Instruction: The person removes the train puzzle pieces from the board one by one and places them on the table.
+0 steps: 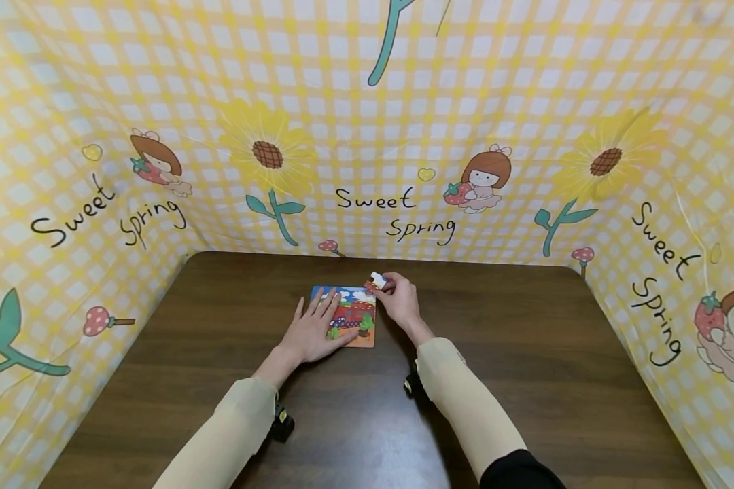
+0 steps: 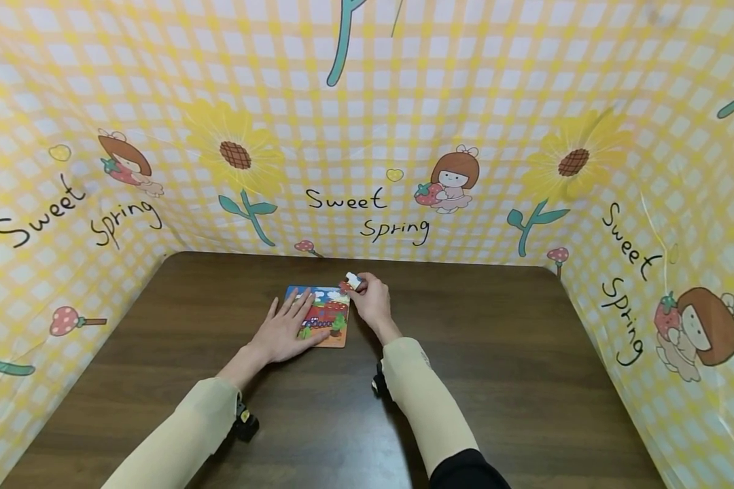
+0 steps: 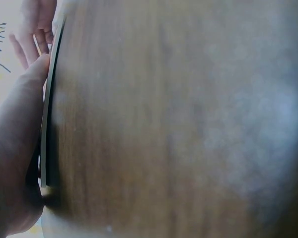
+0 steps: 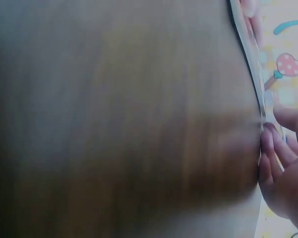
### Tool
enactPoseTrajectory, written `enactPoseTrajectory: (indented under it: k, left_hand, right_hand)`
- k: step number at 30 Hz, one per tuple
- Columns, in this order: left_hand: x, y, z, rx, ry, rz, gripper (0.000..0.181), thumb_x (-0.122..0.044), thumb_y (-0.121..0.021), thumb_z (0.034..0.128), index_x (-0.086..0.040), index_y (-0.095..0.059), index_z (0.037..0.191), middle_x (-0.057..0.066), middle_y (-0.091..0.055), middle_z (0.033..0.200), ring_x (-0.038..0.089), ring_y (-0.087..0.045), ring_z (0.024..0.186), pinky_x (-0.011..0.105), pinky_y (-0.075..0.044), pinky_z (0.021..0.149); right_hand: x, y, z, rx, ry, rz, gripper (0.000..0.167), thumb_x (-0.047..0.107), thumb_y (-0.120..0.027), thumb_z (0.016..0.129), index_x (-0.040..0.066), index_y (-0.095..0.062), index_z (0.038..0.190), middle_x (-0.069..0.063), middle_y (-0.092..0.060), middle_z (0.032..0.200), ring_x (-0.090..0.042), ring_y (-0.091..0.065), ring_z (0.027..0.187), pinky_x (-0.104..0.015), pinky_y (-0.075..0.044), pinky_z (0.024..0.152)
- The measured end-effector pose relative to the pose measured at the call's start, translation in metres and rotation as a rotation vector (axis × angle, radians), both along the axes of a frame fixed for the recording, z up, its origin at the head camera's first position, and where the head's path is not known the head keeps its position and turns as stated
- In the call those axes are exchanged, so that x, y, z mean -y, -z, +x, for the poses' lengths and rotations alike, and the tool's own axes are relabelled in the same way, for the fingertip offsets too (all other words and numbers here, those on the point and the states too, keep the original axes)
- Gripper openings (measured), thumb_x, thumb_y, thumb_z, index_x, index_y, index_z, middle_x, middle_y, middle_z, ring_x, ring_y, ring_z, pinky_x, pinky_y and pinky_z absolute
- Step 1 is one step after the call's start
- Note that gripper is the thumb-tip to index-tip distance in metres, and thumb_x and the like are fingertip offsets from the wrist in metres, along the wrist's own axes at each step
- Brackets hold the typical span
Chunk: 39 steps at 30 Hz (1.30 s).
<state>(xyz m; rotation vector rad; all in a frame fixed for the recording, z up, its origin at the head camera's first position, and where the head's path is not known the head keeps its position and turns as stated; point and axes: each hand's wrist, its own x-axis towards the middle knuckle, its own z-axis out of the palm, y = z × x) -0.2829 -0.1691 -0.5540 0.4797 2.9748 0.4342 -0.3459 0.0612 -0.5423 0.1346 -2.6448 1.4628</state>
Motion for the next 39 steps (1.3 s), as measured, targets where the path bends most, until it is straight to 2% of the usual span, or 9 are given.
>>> enactPoseTrajectory:
  k: [6,12,15,19,22,25,30,39]
  left_hand:
    - [0.000,0.001,-0.002,0.005,0.003,0.011,0.109,-0.085,-0.047,0.1007,-0.016,-0.013,0.179,0.008,-0.011,0.188,0.036,-0.005,0.175,0.070,0.000,0.138]
    - [-0.002,0.000,-0.001,-0.004,0.010,-0.017,0.107,-0.082,-0.048,0.1020,-0.016,-0.012,0.179,0.008,-0.011,0.188,0.036,-0.004,0.175,0.070,-0.001,0.138]
    - [-0.003,0.000,-0.001,-0.006,0.010,0.001,0.107,-0.080,-0.050,0.1022,-0.015,-0.013,0.179,0.008,-0.012,0.188,0.037,-0.005,0.175,0.071,-0.001,0.138]
    - [-0.004,-0.001,-0.001,-0.010,0.007,0.002,0.107,-0.080,-0.051,0.1020,-0.016,-0.013,0.179,0.007,-0.011,0.188,0.035,-0.004,0.176,0.070,-0.001,0.138]
    - [-0.004,-0.001,-0.001,-0.008,0.006,-0.006,0.106,-0.079,-0.051,0.1022,-0.016,-0.013,0.179,0.006,-0.010,0.188,0.035,-0.003,0.176,0.070,0.000,0.138]
    - [-0.004,0.000,0.000,-0.001,0.004,-0.008,0.106,-0.079,-0.051,0.1024,-0.016,-0.012,0.179,0.006,-0.009,0.188,0.034,-0.002,0.176,0.069,0.002,0.138]
    - [-0.002,-0.001,0.000,0.000,0.005,-0.010,0.107,-0.080,-0.051,0.1024,-0.016,-0.012,0.179,0.006,-0.009,0.188,0.035,-0.003,0.176,0.070,0.001,0.138]
    - [-0.002,-0.001,0.002,0.001,0.002,0.001,0.106,-0.079,-0.053,0.1022,-0.017,-0.012,0.179,0.005,-0.009,0.188,0.035,-0.003,0.175,0.070,0.001,0.138]
  right_hand:
    - [-0.019,-0.002,0.002,-0.003,-0.035,-0.030,0.043,0.007,-0.082,0.099,-0.003,-0.071,0.139,-0.022,-0.080,0.113,-0.034,-0.079,0.100,-0.042,-0.067,0.087]
    - [-0.044,-0.004,0.009,0.029,-0.070,-0.103,0.041,-0.002,-0.080,0.098,-0.006,-0.071,0.138,-0.027,-0.080,0.109,-0.034,-0.080,0.090,-0.032,-0.065,0.074]
    - [-0.056,-0.005,0.012,0.060,-0.085,-0.138,0.040,-0.004,-0.080,0.097,-0.007,-0.072,0.136,-0.028,-0.081,0.110,-0.026,-0.080,0.084,-0.025,-0.062,0.070]
    - [-0.073,-0.005,0.013,0.102,-0.119,-0.156,0.041,-0.004,-0.079,0.097,-0.007,-0.071,0.138,-0.029,-0.079,0.115,-0.009,-0.073,0.080,-0.018,-0.057,0.067]
    - [-0.086,-0.006,0.014,0.138,-0.158,-0.176,0.044,-0.003,-0.077,0.099,-0.008,-0.069,0.141,-0.031,-0.077,0.117,-0.003,-0.068,0.079,-0.018,-0.053,0.064]
    - [-0.100,-0.008,0.015,0.171,-0.185,-0.191,0.045,-0.003,-0.077,0.099,-0.009,-0.067,0.143,-0.032,-0.075,0.119,-0.004,-0.066,0.079,-0.019,-0.051,0.064]
    - [-0.123,-0.012,0.016,0.210,-0.211,-0.182,0.046,-0.004,-0.074,0.101,-0.011,-0.064,0.145,-0.033,-0.072,0.122,-0.007,-0.066,0.085,-0.021,-0.053,0.068]
    - [-0.152,-0.015,0.015,0.244,-0.241,-0.146,0.048,-0.005,-0.070,0.103,-0.013,-0.059,0.149,-0.036,-0.070,0.125,-0.007,-0.071,0.086,-0.023,-0.057,0.070]
